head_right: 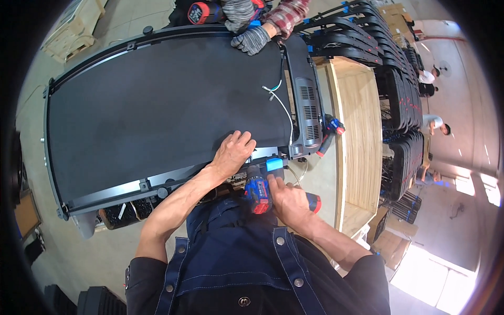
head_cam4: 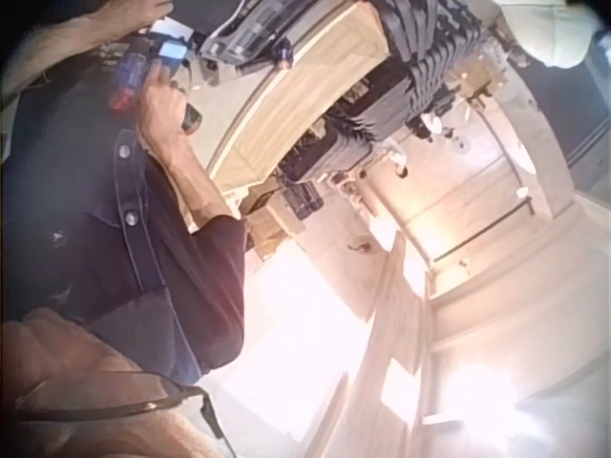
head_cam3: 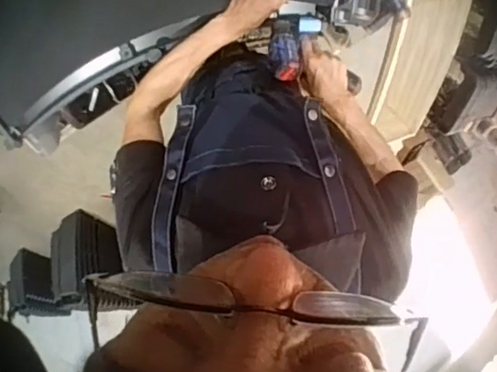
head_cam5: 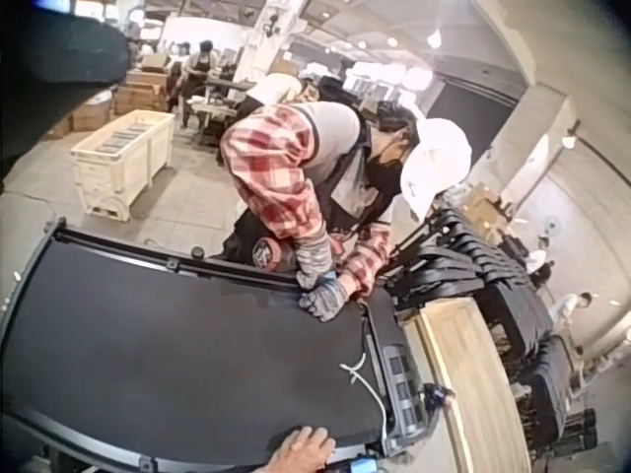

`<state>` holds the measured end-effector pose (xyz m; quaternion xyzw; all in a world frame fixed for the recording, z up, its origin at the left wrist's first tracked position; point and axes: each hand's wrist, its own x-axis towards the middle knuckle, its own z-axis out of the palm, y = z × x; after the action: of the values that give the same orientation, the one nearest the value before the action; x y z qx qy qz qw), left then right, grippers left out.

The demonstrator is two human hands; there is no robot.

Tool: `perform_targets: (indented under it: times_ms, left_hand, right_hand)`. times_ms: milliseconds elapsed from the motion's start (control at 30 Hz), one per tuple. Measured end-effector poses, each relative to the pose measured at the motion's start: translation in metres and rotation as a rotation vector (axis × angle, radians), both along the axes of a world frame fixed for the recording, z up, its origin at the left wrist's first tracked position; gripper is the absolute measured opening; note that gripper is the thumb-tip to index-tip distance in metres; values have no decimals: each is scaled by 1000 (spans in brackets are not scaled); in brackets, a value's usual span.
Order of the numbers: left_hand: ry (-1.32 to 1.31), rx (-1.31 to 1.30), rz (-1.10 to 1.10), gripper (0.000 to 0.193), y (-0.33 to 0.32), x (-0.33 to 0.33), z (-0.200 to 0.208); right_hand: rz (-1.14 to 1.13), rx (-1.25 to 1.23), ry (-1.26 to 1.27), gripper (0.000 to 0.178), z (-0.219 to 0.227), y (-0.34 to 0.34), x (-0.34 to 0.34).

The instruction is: Assembling components of a treadmill using power tools in a factory setting.

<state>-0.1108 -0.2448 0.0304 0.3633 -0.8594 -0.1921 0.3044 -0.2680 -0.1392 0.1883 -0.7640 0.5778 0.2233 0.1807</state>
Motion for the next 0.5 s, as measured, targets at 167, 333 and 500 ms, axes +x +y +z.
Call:
perform_targets:
  times_ms: [167,333,500]
  left_hand:
    - [5,28,-9,12,-3,1,-2]
    - [30,60,-29,13,-5,-1,-5]
    - [66,90,-23,12,-5,-3,-9]
  right_hand:
    - [-150,-90,-112,66,-8,9,8]
    - [-507,48,-86,23,4,-46,-10]
    - [-438,131,-46,23,26,-76,7]
